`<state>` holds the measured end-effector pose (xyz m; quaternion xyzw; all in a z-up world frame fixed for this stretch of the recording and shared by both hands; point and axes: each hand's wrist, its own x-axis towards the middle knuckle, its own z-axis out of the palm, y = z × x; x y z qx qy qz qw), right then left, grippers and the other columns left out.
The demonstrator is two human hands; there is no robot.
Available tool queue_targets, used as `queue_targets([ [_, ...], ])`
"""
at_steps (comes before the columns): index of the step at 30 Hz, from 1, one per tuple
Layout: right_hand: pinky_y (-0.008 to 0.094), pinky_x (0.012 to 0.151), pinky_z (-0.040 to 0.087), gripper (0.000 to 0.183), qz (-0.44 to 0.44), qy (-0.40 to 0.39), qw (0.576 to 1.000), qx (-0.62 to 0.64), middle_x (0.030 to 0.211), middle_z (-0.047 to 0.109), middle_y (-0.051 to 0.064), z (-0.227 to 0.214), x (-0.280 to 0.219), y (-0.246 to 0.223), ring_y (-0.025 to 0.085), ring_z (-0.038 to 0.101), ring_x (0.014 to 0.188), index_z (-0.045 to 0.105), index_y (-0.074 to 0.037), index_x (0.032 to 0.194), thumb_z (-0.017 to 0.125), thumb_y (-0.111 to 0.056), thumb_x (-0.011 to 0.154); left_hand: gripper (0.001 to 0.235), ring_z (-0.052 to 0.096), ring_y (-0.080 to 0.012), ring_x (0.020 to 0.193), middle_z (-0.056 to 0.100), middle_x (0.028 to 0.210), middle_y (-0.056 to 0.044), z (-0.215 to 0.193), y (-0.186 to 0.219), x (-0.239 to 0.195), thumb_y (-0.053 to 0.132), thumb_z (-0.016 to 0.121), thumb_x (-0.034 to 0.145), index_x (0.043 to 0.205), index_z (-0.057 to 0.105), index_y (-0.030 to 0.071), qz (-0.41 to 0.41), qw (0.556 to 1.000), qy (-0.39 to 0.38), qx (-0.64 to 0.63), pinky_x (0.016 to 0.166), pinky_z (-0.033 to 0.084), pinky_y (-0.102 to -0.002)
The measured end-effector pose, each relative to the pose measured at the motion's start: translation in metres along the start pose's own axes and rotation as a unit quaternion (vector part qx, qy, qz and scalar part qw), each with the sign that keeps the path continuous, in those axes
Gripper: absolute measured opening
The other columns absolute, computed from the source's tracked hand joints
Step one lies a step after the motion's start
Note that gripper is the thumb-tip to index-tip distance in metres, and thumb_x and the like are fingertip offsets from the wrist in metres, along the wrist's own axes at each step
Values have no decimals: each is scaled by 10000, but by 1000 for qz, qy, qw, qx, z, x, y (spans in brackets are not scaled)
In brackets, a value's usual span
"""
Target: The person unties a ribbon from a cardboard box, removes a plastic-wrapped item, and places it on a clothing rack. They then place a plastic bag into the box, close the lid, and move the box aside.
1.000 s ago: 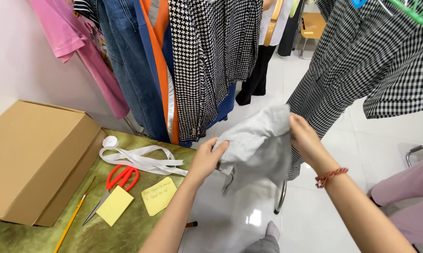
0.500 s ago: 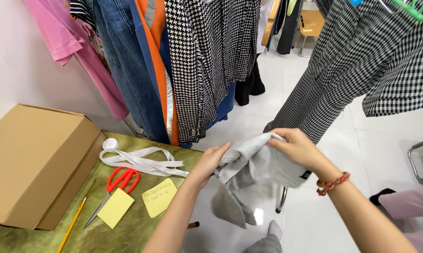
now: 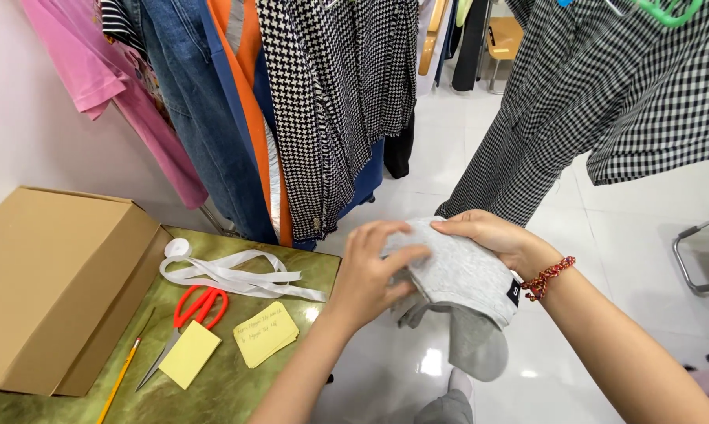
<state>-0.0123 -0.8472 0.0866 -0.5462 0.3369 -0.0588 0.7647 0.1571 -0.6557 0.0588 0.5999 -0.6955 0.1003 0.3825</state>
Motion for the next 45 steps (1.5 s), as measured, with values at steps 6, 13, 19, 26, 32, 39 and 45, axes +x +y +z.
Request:
queue_targets([
  [6,432,528,648,482,-12,37,999,-13,856,775,242,-13,-12,-2,295,775,640,750,134,1197,715,-298,987,121,779,-180,956,788,925,88,28,-2,33,206,766,898,989,760,285,-164,974,-28,-154,881,600,-316],
  [13,327,651,483,321,-154,265,944,-120,815,687,137,-48,-22,21,206,622,781,753,-29,1001,646,-322,1077,166,646,-231,716,694,707,-110,106,-36,42,271,671,953,852,711,145,-406,863,12,-300,712,531,-388],
  [19,398,733,602,416,-144,182,947,-222,872,822,239,-7,-53,4,312,752,883,836,26,1003,635,-334,1062,207,606,-179,761,683,750,-71,126,-37,57,261,641,994,951,772,107,-452,806,20,-383,716,517,-342],
  [26,454,926,656,445,-151,195,967,-68,987,807,212,32,-44,-33,283,785,1017,798,105,1024,658,-316,1053,215,552,-104,631,727,706,-52,79,2,90,326,734,1015,1118,748,138,-352,808,-89,-463,533,420,-215],
  [32,428,864,667,410,-137,216,966,-43,974,824,233,20,-33,-62,300,825,960,785,116,1019,665,-274,1058,159,575,-24,647,680,677,42,69,-9,123,223,731,1028,1102,803,103,-308,794,-54,-520,562,424,-148],
  [39,463,920,654,366,-162,192,953,-171,1111,834,249,-31,-32,-87,321,816,1043,772,73,1258,588,-188,1080,175,536,-54,760,687,773,45,75,-26,159,246,708,1050,1057,841,133,-321,793,-27,-517,690,454,-200],
  [45,595,997,598,397,-124,205,920,-310,1149,813,364,-59,-95,-162,501,785,1114,778,123,1191,515,-149,1068,234,486,-109,854,608,855,14,67,-37,207,231,568,1118,1086,770,116,-353,791,47,-498,765,421,-239],
])
